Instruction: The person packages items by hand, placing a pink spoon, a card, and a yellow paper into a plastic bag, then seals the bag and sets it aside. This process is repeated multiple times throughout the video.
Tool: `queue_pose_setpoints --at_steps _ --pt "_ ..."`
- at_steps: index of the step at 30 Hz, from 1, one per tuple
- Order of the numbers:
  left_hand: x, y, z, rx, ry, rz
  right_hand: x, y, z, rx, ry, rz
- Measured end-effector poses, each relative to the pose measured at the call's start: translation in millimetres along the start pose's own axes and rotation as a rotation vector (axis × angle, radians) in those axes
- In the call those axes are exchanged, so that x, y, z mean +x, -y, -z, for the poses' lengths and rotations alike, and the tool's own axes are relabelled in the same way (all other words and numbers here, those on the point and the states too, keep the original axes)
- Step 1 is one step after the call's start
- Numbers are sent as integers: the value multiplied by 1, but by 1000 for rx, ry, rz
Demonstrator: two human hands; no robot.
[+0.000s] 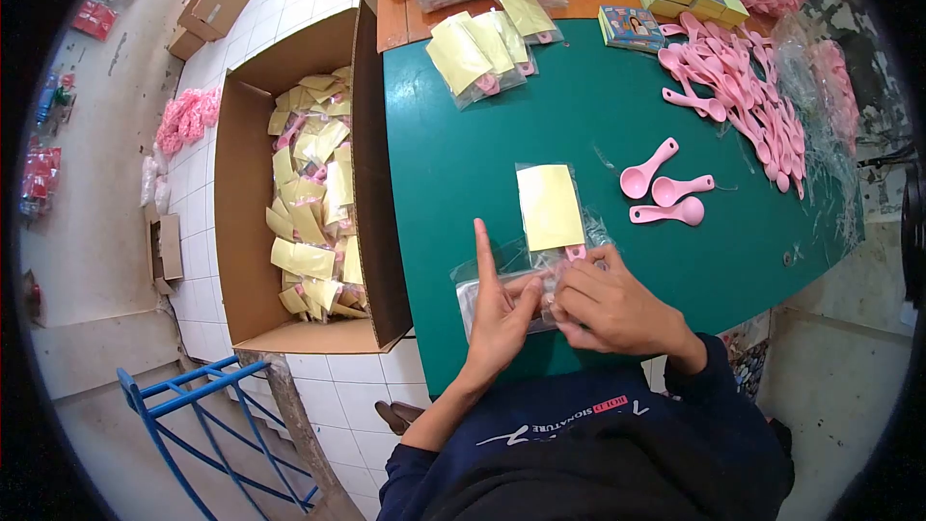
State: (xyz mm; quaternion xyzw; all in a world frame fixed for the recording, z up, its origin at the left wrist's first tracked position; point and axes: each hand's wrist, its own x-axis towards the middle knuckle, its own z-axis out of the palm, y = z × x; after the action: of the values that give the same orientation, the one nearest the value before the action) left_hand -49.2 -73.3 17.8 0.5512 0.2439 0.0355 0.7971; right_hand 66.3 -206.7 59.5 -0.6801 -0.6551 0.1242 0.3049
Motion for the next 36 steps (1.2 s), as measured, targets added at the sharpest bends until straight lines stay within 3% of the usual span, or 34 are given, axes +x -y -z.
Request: queue_pose_setpoints --at_steps 2,5,6,8,11,13,16,19,24,29,32,34,36 --pt "3 -1 1 -16 -3 8 -10 -8 21 268 85 0" --pt "5 -8 6 -95 65 39 -61 -45 80 643 -113 -231" --pt "4 -7 10 -85 87 40 -82 -61 101 623 -303 -290" --pt "5 0 14 -70 130 38 -107 -84 139 206 -359 -691" --pt "4 0 9 -80 82 88 -79 -51 120 -129 -246 -669" --pt "5 2 6 -118 103 75 -54 -27 73 -228 -141 -407" --pt "3 1 5 -113 114 80 -20 -1 16 -148 26 -232" --pt "3 -2 9 -48 134 63 -1 6 -9 -138 33 -155" --pt "4 -2 8 -9 120 16 4 7 -11 -256 118 -57" --pt "4 2 10 101 100 11 2 1 -3 -25 118 -19" --pt "3 -4 8 10 61 33 -17 -18 31 290 127 -69" --pt "3 -4 10 -47 81 52 -60 -47 78 572 33 -268" --pt "5 1 16 -54 152 65 -120 -79 126 519 -292 -499"
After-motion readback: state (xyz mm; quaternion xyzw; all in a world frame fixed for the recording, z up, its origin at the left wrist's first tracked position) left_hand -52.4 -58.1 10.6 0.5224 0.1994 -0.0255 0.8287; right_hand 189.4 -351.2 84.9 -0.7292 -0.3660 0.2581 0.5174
